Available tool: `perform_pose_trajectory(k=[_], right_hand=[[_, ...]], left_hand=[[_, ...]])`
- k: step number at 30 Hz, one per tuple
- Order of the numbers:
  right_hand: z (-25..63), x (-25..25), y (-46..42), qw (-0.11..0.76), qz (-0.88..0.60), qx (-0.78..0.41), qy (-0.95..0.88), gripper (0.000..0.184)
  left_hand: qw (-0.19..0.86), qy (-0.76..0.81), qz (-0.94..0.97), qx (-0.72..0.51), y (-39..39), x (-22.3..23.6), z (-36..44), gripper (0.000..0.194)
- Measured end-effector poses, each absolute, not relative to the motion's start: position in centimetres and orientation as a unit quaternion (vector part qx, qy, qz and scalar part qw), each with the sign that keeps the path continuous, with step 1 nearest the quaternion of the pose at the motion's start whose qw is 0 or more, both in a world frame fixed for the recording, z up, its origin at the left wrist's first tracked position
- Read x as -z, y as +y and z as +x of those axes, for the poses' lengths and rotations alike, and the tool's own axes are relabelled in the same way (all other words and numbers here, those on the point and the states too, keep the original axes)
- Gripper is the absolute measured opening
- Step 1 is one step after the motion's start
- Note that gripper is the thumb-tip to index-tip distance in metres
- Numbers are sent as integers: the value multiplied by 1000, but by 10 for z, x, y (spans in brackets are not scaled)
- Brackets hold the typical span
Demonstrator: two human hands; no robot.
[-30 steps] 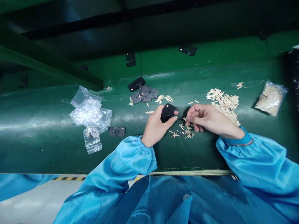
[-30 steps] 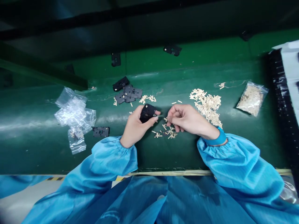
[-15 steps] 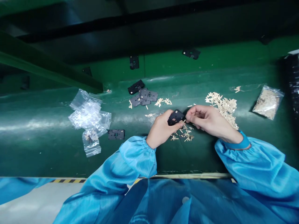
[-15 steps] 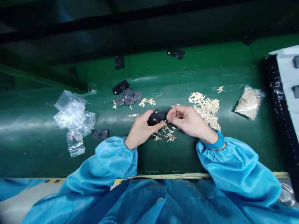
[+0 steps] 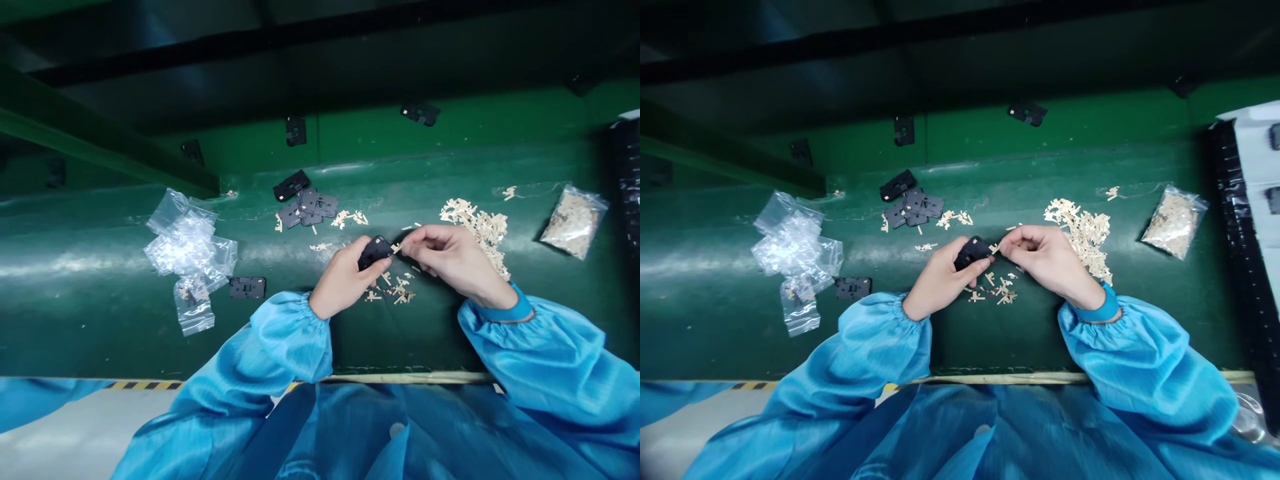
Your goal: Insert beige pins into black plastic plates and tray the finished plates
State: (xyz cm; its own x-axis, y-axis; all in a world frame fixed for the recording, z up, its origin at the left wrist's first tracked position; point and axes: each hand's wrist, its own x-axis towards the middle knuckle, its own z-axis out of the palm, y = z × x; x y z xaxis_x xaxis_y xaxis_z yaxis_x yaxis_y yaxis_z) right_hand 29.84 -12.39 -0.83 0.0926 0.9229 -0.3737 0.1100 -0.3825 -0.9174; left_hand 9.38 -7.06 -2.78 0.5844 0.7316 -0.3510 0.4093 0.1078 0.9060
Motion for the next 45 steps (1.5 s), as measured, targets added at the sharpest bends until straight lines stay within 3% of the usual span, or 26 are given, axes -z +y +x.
perform_pose_trajectory(k=[9,13,18,26,45], right_hand=[[294,19,-125,414,-640,-503,-408,5],[290,22,-126,430,-648,-484,-401,6],[281,26,-129,466,-655,-457,-381,16],[278,28,-132,475,-639,-460,-393,17],[278,29,-132,465,-647,-453,-400,19]], left_hand=[[608,419,659,-146,-67,24,101,25],[536,491,633,-266,-70,21,108,18],[479,501,671,-264,-73,20,116,19],[525,507,627,-272,-73,29,115,22],[516,510,632,-272,-73,30,116,23]])
